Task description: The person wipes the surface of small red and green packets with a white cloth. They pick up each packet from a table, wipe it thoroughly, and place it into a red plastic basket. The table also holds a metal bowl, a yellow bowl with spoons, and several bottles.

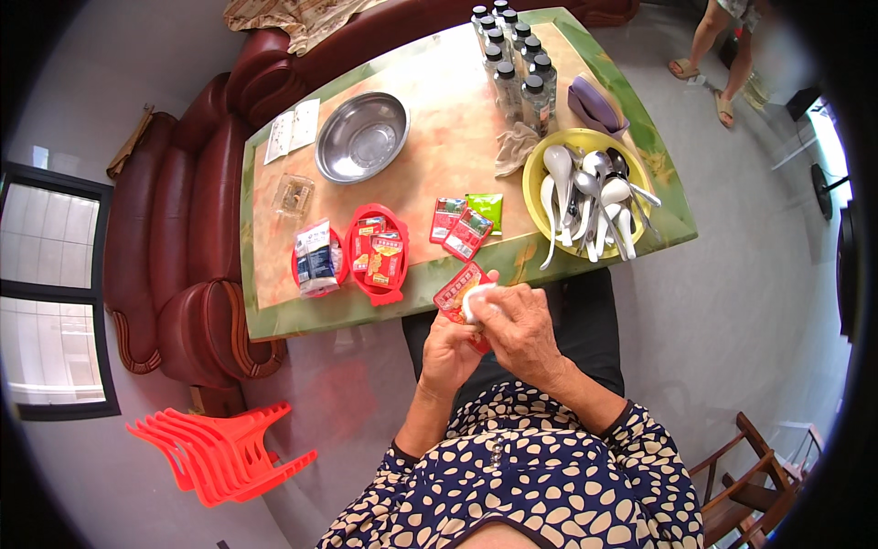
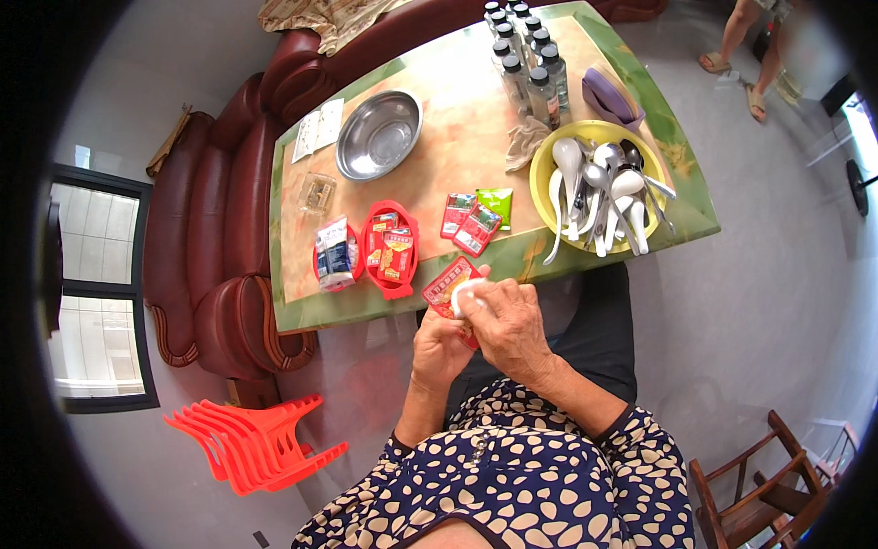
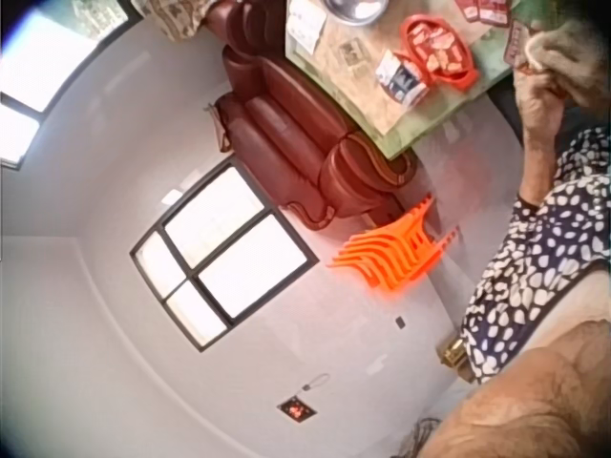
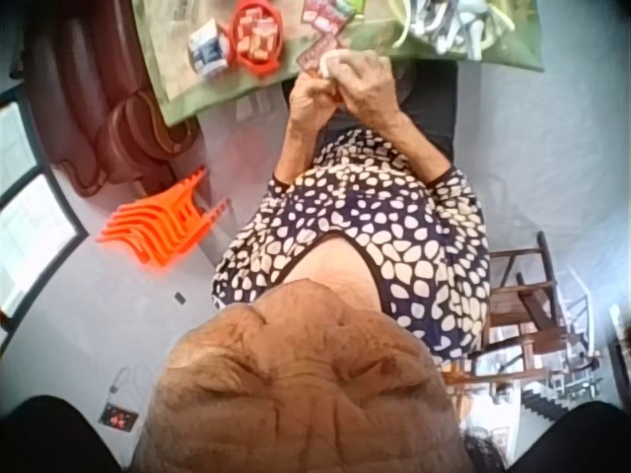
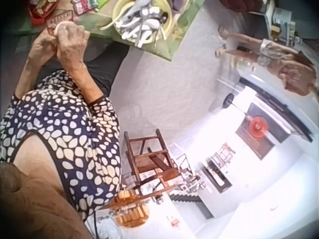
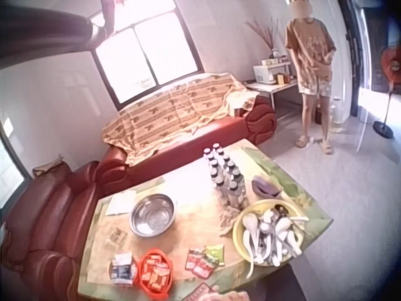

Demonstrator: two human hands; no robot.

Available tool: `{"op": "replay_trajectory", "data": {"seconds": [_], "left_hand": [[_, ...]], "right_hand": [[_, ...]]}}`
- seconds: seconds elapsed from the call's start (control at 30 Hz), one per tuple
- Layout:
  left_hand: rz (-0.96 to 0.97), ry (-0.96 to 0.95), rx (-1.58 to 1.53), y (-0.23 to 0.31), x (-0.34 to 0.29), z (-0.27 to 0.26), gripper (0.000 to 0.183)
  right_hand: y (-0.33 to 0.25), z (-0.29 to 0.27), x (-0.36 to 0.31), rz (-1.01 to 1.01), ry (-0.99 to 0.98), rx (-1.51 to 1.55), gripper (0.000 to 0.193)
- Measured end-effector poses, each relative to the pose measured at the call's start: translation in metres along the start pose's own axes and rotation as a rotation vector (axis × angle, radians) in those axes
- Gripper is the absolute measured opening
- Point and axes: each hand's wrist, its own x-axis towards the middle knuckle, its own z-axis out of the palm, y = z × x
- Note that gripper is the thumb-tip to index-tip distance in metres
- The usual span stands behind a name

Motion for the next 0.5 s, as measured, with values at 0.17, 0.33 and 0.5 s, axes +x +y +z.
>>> {"op": "replay_trajectory", "data": {"seconds": [0.17,0.33,0.5], "left_hand": [[-0.056,0.011,-0.116,-0.004,-0.003,0.000,0.056],[-0.065,-0.064,-0.049,-0.002,0.005,0.008,0.081],[-0.036,0.053,-0.086,0.003,0.005,0.006,0.078]], "right_hand": [[-0.003,0.006,0.014,0.010,0.058,0.055,0.033],[-0.008,0.017,0.019,-0.062,0.062,0.011,0.032],[-0.004,0.012,0.008,-0.073,0.067,-0.013,0.030]]}}
